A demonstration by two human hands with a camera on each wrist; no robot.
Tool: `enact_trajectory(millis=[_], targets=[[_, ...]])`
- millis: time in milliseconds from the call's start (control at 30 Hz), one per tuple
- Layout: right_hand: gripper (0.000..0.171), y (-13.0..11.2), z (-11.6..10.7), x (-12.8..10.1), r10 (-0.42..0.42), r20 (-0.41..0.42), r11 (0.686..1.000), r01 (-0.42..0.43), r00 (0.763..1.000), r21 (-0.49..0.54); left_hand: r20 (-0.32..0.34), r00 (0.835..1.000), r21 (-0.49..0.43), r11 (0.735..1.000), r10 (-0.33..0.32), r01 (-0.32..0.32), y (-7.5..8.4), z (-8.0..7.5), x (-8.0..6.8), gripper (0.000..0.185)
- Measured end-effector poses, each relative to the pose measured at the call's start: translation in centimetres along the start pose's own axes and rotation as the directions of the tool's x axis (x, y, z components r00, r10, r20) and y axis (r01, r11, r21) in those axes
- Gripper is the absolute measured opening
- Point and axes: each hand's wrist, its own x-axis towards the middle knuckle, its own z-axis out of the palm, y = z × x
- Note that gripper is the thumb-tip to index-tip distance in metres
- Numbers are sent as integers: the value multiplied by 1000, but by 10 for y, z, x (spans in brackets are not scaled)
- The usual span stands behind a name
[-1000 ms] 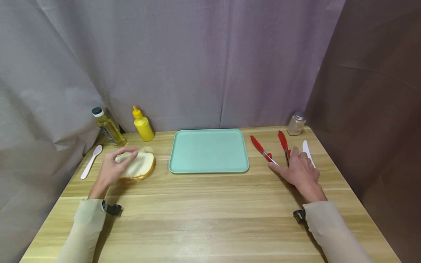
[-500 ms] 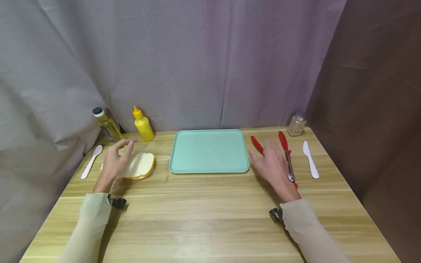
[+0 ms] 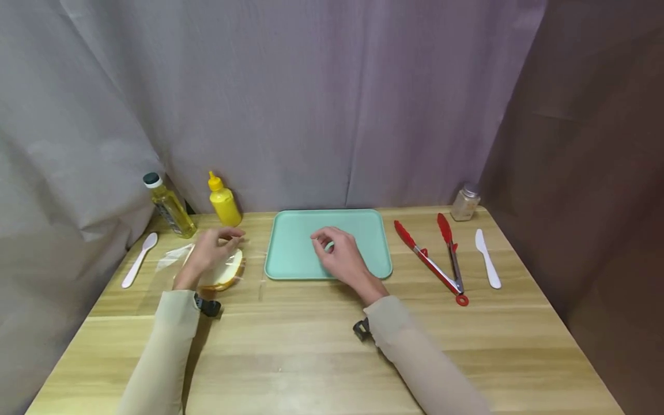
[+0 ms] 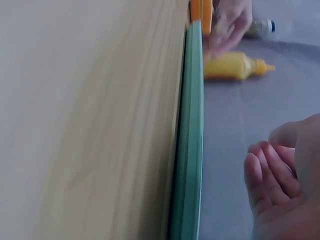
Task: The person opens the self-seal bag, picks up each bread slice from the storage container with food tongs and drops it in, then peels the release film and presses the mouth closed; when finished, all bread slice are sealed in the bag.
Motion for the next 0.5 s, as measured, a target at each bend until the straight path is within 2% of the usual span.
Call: enact_trajectory(millis=[133,233,300,433,500], targets=[[19,-15,36,17,16,109,999,-22,994,48,0,999,80,996,36,-36,4,5,-2,29],[25,-26,59,28,26,197,995,-44,980,90,-1,996,177,981,86,-85,12,6,-1,29],[30,-31,71,34,46,239,991,-74,970,111,16,992,211,970,122,-122,16,8,0,28],[38,-34,90,43,105,264,988,-131,959,85,60,986,177,970,156,-165,22,12,0,26],[40,-34,97,48,121,267,988,-141,956,57,60,985,157,973,164,-171,23,14,-1,25]])
